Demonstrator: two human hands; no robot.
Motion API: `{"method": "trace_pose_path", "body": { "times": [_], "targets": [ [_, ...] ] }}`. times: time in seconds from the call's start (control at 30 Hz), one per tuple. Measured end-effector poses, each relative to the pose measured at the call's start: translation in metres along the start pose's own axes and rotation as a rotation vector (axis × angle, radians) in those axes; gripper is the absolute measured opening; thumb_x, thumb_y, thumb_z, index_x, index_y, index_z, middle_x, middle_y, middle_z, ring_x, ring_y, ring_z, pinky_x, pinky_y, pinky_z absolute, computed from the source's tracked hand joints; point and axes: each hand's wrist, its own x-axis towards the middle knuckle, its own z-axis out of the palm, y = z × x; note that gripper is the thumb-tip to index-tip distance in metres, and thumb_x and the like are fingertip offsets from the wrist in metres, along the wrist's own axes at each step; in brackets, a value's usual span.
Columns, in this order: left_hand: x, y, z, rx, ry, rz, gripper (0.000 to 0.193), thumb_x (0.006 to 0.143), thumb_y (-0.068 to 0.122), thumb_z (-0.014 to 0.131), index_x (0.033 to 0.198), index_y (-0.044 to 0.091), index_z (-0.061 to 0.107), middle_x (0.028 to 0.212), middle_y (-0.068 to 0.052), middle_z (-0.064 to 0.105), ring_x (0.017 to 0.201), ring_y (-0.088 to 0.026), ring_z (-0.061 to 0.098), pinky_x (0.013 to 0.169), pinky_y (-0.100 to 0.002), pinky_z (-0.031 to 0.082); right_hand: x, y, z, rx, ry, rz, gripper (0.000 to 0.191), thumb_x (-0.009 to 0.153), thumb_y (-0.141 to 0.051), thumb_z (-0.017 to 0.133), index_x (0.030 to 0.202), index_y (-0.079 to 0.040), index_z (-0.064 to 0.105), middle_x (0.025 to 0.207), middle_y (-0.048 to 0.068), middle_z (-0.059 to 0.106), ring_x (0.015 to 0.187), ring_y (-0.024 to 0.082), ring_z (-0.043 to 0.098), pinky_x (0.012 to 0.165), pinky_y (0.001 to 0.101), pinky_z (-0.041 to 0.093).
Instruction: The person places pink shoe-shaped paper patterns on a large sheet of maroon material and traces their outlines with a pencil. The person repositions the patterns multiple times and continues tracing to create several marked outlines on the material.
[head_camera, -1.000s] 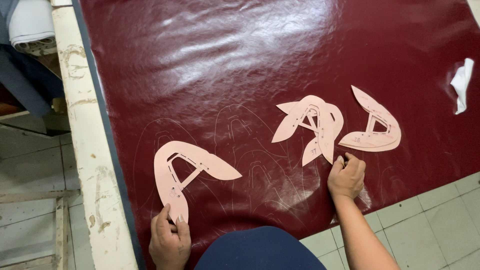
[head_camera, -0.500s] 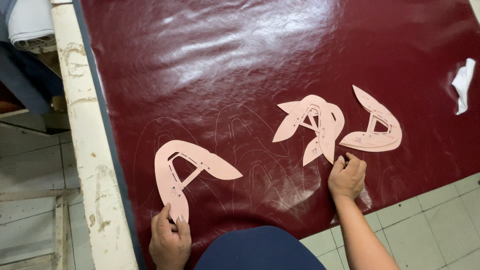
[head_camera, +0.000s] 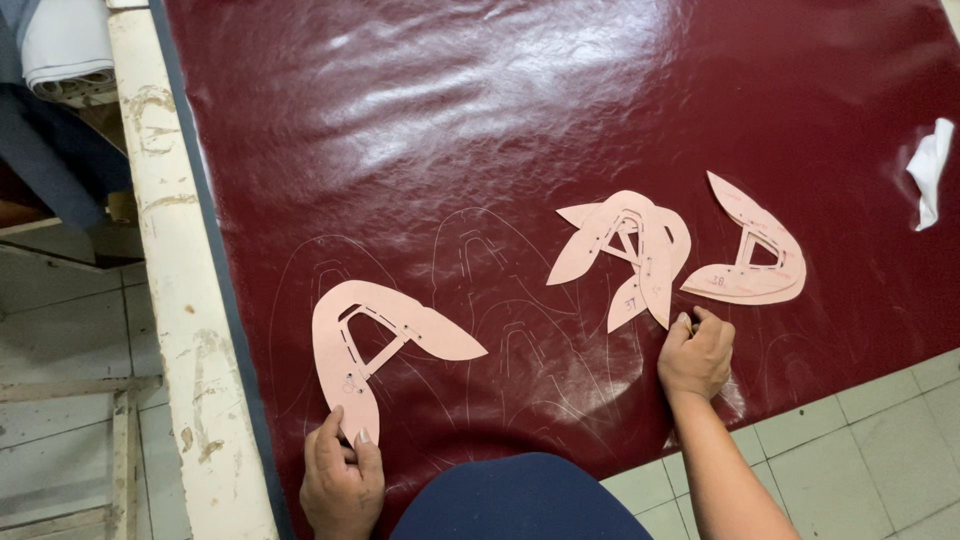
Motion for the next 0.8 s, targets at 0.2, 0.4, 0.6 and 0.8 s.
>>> {"method": "trace_pose_path", "body": {
  "times": [0.2,0.4,0.6,0.8],
  "targets": [
    [0.001,0.001,0.0,-0.004,0.007,-0.006,0.052,0.09,0.022,0.062,0.135,-0.002,0.052,0.099,-0.007,0.061,0.06,-0.009,0.061,0.047,-0.025,0.056,0.0,0.0,0.0,0.007,0.003,0.008,0.035,0.102,-0.032,0.06,0.13,-0.011,0.062,0.123,0.015,0.056,0.109,0.038,0.06,0.091,0.0535,0.048],
    [0.005,0.0,-0.008,-0.143,-0.022,-0.048,0.056,0.09,0.022,0.062,0.138,-0.004,0.051,0.106,-0.01,0.065,0.07,-0.014,0.069,0.061,-0.035,0.06,-0.001,0.0,-0.001,-0.002,0.01,-0.001,0.034,0.102,-0.032,0.06,0.129,-0.011,0.062,0.124,0.016,0.057,0.11,0.039,0.06,0.09,0.0539,0.048],
    [0.045,-0.018,-0.036,0.118,-0.11,-0.256,0.05,0.104,0.036,0.051,0.145,0.008,0.053,0.11,-0.007,0.071,0.092,-0.021,0.072,0.08,-0.037,0.062,-0.001,0.0,0.0,0.015,0.011,0.006,0.033,0.103,-0.031,0.06,0.129,-0.011,0.062,0.123,0.016,0.058,0.108,0.038,0.061,0.089,0.054,0.049],
    [0.115,-0.032,-0.043,0.143,0.286,-0.171,0.071,0.103,0.039,0.051,0.158,-0.002,0.032,0.164,-0.029,0.024,0.153,-0.044,0.011,0.121,-0.063,0.009,-0.001,-0.001,-0.001,0.013,0.016,0.001,0.032,0.103,-0.031,0.061,0.128,-0.01,0.063,0.121,0.015,0.058,0.106,0.039,0.061,0.088,0.0539,0.049]
  ]
}}
